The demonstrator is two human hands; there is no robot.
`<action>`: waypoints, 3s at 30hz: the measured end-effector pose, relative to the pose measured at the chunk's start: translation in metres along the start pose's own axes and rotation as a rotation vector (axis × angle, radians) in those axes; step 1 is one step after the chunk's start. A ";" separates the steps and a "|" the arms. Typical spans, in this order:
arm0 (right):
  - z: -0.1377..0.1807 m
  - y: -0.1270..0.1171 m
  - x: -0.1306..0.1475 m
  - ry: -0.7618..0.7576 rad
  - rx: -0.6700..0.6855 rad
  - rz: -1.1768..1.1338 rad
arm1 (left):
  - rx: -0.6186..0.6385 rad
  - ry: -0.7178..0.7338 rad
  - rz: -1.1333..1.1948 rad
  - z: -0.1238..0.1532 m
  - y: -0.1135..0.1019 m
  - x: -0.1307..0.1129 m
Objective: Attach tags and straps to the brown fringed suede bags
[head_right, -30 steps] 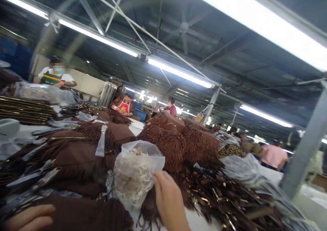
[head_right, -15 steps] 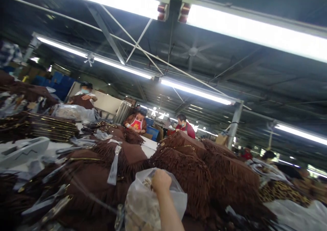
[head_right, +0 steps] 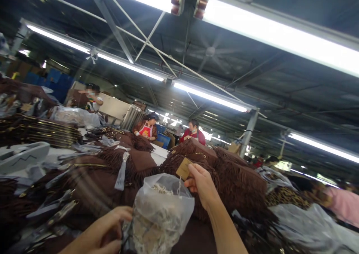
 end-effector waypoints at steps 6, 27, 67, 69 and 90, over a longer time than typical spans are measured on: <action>0.040 -0.004 0.031 -0.019 0.036 -0.094 | 0.349 -0.907 1.200 -0.043 0.097 -0.020; 0.147 -0.107 -0.055 0.256 -0.106 0.094 | 0.736 -0.764 0.763 0.010 0.103 -0.070; 0.257 -0.004 -0.150 0.092 0.349 0.447 | 0.611 0.296 0.198 0.104 0.054 -0.092; 0.262 0.006 -0.145 0.058 0.343 0.397 | 0.627 0.246 0.162 0.110 0.047 -0.089; 0.304 0.053 -0.157 -0.092 0.277 0.411 | 0.590 0.225 0.142 0.124 0.038 -0.093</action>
Point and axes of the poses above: each hand's wrist, its own z-axis away from the middle knuckle, its own y-axis out of the palm, x = y × z, the point moved 7 cm from there along -z, towards the middle knuckle, and after that the axes turned 7 degrees about -x, right-handed, at the moved point
